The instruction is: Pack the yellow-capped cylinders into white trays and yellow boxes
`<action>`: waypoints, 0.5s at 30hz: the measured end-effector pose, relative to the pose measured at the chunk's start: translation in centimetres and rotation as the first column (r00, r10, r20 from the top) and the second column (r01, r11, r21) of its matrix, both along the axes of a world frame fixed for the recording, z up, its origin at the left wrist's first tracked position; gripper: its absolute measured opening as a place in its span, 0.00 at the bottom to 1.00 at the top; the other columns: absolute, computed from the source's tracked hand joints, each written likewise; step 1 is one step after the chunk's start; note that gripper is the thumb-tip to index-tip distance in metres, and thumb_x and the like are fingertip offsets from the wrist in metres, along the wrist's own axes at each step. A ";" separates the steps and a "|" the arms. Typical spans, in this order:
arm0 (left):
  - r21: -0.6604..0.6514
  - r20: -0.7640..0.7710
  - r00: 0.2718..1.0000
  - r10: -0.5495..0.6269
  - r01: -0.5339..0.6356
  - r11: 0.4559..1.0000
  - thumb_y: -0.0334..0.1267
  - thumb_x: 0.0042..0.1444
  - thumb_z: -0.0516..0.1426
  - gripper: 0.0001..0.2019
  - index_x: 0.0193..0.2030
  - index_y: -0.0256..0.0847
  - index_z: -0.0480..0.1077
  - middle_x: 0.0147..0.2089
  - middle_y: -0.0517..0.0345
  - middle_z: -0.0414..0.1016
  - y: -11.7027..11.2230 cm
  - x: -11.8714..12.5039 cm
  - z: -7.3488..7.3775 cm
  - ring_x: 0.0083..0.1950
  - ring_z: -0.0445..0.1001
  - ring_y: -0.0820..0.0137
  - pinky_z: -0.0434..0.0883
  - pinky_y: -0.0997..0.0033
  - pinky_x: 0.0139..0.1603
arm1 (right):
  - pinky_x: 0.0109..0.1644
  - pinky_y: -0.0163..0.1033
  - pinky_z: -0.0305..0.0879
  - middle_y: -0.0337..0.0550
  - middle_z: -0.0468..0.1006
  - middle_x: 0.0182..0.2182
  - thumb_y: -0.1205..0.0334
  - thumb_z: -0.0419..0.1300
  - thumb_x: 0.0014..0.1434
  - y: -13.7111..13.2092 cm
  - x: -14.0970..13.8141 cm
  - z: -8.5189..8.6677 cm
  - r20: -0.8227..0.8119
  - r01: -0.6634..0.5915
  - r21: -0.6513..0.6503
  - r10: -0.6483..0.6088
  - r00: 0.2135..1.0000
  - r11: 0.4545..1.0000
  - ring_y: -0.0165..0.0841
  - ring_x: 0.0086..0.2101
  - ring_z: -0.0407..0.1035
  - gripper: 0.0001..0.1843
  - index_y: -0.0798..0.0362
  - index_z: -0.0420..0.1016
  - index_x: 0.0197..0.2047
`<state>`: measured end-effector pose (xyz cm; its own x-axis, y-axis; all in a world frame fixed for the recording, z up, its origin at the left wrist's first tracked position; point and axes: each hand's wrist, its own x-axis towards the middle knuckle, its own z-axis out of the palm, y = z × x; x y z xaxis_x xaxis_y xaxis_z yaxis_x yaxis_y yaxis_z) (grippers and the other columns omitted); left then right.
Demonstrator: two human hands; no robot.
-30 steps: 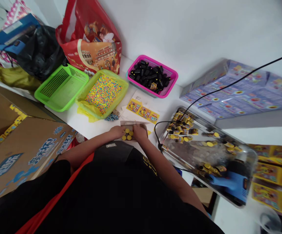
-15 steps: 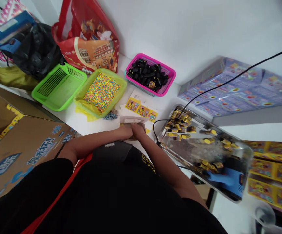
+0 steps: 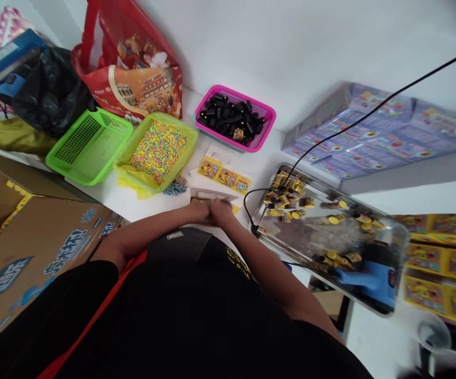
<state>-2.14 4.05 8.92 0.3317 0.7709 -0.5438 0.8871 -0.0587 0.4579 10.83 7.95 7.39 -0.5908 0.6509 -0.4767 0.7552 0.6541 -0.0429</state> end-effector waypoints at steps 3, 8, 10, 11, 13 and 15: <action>0.081 -0.010 1.000 0.001 0.000 0.997 0.29 0.61 0.58 0.10 0.47 0.33 0.77 0.50 0.40 0.78 -0.2 -1.0 1.0 0.55 0.76 0.56 0.72 0.57 0.60 | 0.50 0.46 0.70 0.65 0.76 0.49 0.64 0.50 0.69 -0.2 0.3 0.2 -0.033 0.020 0.007 -0.020 0.999 1.000 0.47 0.47 0.76 0.17 0.62 0.69 0.57; 0.229 -0.015 0.993 0.113 -0.106 0.968 0.27 0.64 0.50 0.17 0.53 0.35 0.76 0.54 0.41 0.76 -1.2 -2.5 2.0 0.61 0.71 0.58 0.68 0.60 0.65 | 0.52 0.43 0.67 0.63 0.76 0.52 0.60 0.50 0.69 -0.4 -0.2 0.3 -0.054 0.077 -0.001 -0.077 0.996 0.997 0.46 0.50 0.74 0.19 0.60 0.67 0.58; 0.259 -0.024 0.986 0.165 -0.153 0.954 0.26 0.64 0.48 0.18 0.52 0.34 0.76 0.53 0.39 0.76 -1.4 -2.7 2.1 0.60 0.72 0.58 0.69 0.59 0.65 | 0.50 0.42 0.68 0.62 0.76 0.52 0.63 0.49 0.69 -0.2 -0.5 0.2 -0.048 0.097 -0.022 -0.098 0.994 0.995 0.44 0.50 0.74 0.19 0.59 0.68 0.59; 0.267 -0.027 0.982 0.184 -0.171 0.948 0.26 0.63 0.47 0.19 0.52 0.34 0.76 0.53 0.39 0.76 -1.5 -2.8 2.1 0.60 0.72 0.58 0.69 0.58 0.64 | 0.50 0.41 0.68 0.62 0.76 0.53 0.64 0.49 0.69 -0.1 -0.6 0.2 -0.045 0.102 -0.037 -0.104 0.994 0.994 0.43 0.49 0.75 0.19 0.59 0.68 0.59; 0.269 -0.026 0.980 0.198 -0.184 0.945 0.25 0.62 0.48 0.18 0.50 0.34 0.77 0.53 0.38 0.76 -1.5 -2.8 2.0 0.60 0.72 0.57 0.69 0.57 0.65 | 0.50 0.40 0.68 0.60 0.77 0.53 0.66 0.49 0.68 0.2 -0.7 0.3 -0.044 0.107 -0.066 -0.110 0.993 0.992 0.42 0.49 0.76 0.19 0.57 0.70 0.59; 0.251 -0.022 0.982 0.186 -0.175 0.952 0.25 0.60 0.51 0.16 0.48 0.35 0.78 0.53 0.38 0.76 -1.3 -2.7 1.9 0.60 0.72 0.57 0.69 0.57 0.65 | 0.52 0.41 0.68 0.60 0.77 0.54 0.67 0.49 0.68 0.3 -0.6 0.5 -0.047 0.119 -0.083 -0.124 0.991 0.989 0.43 0.51 0.76 0.20 0.57 0.71 0.59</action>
